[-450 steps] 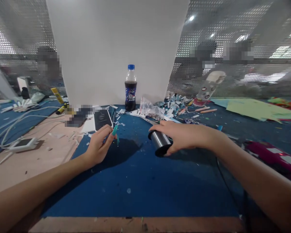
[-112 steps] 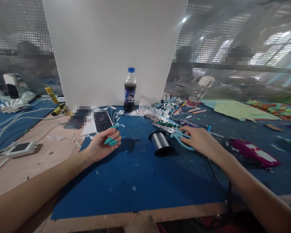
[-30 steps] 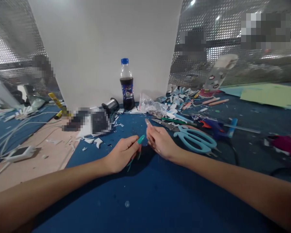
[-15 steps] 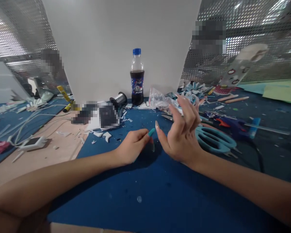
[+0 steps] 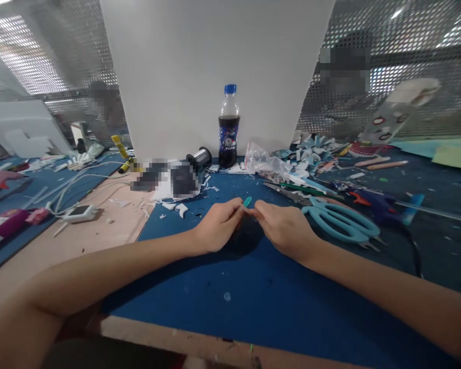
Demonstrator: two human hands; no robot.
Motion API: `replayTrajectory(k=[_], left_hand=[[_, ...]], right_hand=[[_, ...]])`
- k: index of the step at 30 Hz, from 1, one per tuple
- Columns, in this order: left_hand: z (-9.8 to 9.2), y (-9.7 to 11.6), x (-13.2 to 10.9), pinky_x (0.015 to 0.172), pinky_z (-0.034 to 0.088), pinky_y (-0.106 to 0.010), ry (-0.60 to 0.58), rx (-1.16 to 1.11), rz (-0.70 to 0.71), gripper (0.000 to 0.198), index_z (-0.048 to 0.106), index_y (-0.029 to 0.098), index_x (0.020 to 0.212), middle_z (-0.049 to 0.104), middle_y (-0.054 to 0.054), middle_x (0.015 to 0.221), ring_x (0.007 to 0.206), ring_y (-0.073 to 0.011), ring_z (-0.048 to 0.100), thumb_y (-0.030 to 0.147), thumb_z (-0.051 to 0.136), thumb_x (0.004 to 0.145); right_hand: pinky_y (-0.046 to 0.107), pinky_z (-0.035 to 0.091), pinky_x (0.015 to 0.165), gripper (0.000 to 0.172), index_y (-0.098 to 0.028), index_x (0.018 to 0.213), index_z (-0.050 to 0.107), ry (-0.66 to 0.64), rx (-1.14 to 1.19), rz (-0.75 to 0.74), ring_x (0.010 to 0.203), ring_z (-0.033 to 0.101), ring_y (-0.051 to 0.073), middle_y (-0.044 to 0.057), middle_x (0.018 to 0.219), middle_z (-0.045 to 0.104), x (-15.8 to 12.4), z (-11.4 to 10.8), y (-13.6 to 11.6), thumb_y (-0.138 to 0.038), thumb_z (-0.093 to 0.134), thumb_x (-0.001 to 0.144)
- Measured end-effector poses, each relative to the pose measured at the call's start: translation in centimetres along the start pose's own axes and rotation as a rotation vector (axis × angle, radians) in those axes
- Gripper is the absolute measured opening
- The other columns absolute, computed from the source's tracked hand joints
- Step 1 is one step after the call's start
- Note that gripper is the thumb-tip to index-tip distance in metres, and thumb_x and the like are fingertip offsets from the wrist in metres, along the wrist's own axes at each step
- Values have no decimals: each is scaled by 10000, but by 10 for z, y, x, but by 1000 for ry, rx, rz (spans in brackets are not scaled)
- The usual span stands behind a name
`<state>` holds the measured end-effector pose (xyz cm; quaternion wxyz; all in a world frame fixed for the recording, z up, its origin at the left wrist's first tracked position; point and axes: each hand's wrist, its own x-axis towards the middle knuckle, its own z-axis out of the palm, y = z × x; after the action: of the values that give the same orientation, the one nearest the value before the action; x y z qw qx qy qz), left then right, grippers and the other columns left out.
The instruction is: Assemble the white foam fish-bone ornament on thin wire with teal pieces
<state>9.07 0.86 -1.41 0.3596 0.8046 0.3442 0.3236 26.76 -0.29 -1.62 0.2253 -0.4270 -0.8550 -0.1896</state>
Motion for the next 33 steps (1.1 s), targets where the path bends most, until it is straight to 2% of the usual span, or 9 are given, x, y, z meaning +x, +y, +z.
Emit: replayTrajectory(k=[2, 4, 6, 9, 15, 20, 28, 33], left_hand=[[-5, 3, -6, 699, 451, -295, 59, 278, 109, 226, 485, 157, 848, 538, -38, 775, 725, -145, 507, 271, 308, 929], [-11, 3, -16, 903, 408, -385, 73, 523, 223, 248, 502, 125, 1057, 539, -116, 1044, 996, -213, 470, 256, 348, 912], [-17, 1, -27, 992, 344, -448, 6, 698, 199, 351, 478, 124, 1189, 478, -137, 1207, 1135, -260, 390, 302, 373, 905], [-23, -2, -39, 1027, 305, -499, -89, 806, 67, 468, 421, 155, 1294, 426, -123, 1317, 1212, -291, 337, 405, 359, 904], [-26, -3, -43, 1014, 198, -651, -200, 836, -55, 591, 289, 245, 1395, 309, -92, 1452, 1307, -366, 229, 553, 251, 892], [-28, -4, -42, 993, 145, -706, -197, 811, -60, 612, 279, 270, 1404, 301, -87, 1458, 1320, -399, 180, 585, 245, 880], [-32, -10, -36, 993, 134, -712, -223, 784, -91, 661, 257, 288, 1413, 269, -89, 1472, 1331, -416, 149, 632, 276, 849], [-34, -13, -36, 1027, 188, -647, -255, 763, -13, 614, 279, 253, 1406, 281, -113, 1461, 1339, -380, 173, 559, 313, 875]], right_hand=[[224, 182, 406, 491, -170, 644, 455, 49, 14, 33, 366, 425, 118, 16, 448, 484, 1, 2, 3, -373, 152, 972], [223, 184, 405, 481, -172, 625, 436, 77, 28, 69, 354, 396, 109, 6, 430, 451, 2, 4, 7, -366, 162, 971], [223, 179, 398, 472, -179, 607, 408, 66, 65, 88, 335, 348, 97, -11, 413, 402, 3, 6, 11, -361, 165, 968], [226, 170, 387, 440, -192, 591, 361, 24, 145, 92, 320, 295, 83, -34, 405, 337, 4, 8, 13, -356, 187, 961], [227, 195, 390, 385, -209, 585, 299, 11, 240, 126, 329, 307, 79, -38, 407, 330, 6, 6, 11, -328, 243, 948], [229, 198, 387, 393, -211, 570, 285, -9, 274, 117, 323, 301, 73, -42, 403, 319, 7, 5, 10, -314, 250, 948], [227, 205, 386, 371, -211, 574, 287, -6, 299, 86, 324, 311, 77, -45, 406, 319, 7, 6, 10, -283, 287, 938], [230, 214, 394, 371, -211, 568, 272, -12, 304, 91, 328, 311, 72, -49, 408, 306, 8, 6, 9, -267, 305, 934]])
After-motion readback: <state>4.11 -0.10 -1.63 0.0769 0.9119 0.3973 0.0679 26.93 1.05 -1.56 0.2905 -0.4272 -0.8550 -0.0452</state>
